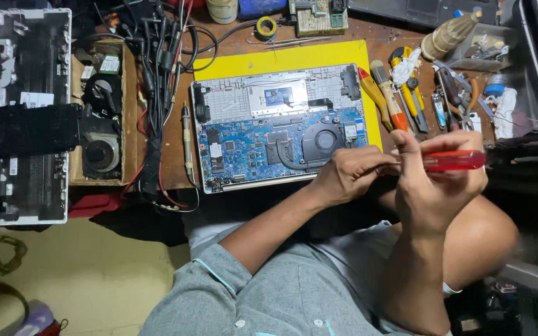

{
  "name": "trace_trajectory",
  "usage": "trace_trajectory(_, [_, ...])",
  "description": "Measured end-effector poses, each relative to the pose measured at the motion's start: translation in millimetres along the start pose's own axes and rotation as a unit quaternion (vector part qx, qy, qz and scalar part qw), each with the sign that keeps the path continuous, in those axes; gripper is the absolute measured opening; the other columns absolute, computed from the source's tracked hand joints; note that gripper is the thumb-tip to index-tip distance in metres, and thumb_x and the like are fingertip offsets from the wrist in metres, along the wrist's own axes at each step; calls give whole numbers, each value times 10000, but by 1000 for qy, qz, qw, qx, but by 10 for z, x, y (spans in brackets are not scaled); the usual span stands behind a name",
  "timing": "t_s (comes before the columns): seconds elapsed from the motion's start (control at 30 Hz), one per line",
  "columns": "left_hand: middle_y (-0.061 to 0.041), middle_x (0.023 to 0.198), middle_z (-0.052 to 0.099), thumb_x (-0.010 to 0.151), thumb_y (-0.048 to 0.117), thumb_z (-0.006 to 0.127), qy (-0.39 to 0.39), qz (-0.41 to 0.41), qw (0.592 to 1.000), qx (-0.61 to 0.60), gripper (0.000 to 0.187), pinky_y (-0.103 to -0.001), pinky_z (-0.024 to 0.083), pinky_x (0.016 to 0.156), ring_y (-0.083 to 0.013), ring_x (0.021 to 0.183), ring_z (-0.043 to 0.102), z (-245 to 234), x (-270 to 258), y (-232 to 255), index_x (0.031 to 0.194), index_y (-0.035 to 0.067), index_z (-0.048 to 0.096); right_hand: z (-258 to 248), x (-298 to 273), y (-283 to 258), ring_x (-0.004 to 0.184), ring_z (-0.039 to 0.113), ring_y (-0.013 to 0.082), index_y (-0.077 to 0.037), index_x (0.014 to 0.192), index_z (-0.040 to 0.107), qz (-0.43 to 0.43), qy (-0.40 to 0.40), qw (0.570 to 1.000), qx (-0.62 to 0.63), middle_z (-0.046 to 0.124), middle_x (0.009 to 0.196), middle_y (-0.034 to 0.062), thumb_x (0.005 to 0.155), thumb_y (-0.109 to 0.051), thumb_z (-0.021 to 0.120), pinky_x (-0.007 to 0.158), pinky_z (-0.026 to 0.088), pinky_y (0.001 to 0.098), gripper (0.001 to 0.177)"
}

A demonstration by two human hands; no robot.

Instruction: The person uses a screwdriver to remove screws from a disassembled laptop motherboard. They repeatedly loosen and tighten screws in the same area without completing a visible repair or reassembly.

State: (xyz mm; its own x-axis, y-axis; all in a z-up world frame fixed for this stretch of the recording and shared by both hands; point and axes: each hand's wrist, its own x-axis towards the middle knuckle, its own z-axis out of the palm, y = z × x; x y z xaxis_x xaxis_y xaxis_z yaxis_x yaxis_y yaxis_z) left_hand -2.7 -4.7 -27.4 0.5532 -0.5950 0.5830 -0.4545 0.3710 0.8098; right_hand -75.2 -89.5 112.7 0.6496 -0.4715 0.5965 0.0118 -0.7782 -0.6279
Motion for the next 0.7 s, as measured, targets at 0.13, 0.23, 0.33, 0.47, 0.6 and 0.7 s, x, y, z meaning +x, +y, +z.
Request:
trace_trajectory(0.13, [-64, 770, 513, 953, -99, 499, 39, -6, 999, 33, 161, -363, 401, 642, -222, 688, 530, 5, 67, 56, 957, 34, 588, -101, 98, -339, 1302, 642, 372, 78, 1468, 441, 9, -115, 975, 188, 517, 1520, 303, 1167, -141, 608, 1211, 540, 418, 408])
trace_trajectory(0.23, [-106, 1215, 796, 879, -152, 548, 2, -22, 1000, 18, 622, -347, 630, 965, -287, 1085, 801, 50, -26, -124, 1440, 101, 635, -135, 100, -400, 1290, 698, 442, 153, 1534, 422, 28, -120, 979, 163, 618, 1435, 340, 1243, -115, 405, 1172, 593, 481, 397])
trace_trajectory(0.33, [-118, 1225, 786, 1079, -33, 578, 10, -18, 999, 46, 426, -368, 627, 956, -290, 1066, 792, 25, 0, -15, 1475, 118, 616, -99, 64, -287, 1074, 770, 386, 161, 1364, 517, 37, -74, 990, 114, 714, 1237, 317, 1229, 33, 605, 1030, 635, 418, 206])
trace_trajectory(0.47, [-104, 1208, 749, 1115, 53, 636, 33, -9, 999, 1, 189, -371, 595, 990, -273, 1098, 742, -53, 113, 159, 1300, 63, 676, -49, 39, -86, 1038, 763, 325, 65, 1184, 485, 25, -2, 995, 97, 635, 1086, 232, 1144, 128, 857, 976, 615, 360, 379])
trace_trajectory(0.6, [-79, 1009, 753, 1085, 37, 662, 50, -8, 999, -5, 118, -327, 582, 813, -226, 896, 737, -1, 93, 121, 1189, 41, 718, -144, 64, -147, 1023, 672, 281, 72, 1238, 547, 17, -51, 995, 84, 634, 1161, 226, 1222, -28, 733, 950, 549, 342, 212])
trace_trajectory(0.7, [-66, 1081, 778, 965, -150, 533, 38, -30, 999, 8, 406, -319, 604, 872, -221, 960, 768, 7, 85, 92, 1268, 61, 702, -236, 122, -411, 1438, 611, 481, 98, 1612, 308, 37, -149, 968, 198, 463, 1645, 358, 1183, -55, 496, 1294, 512, 510, 492])
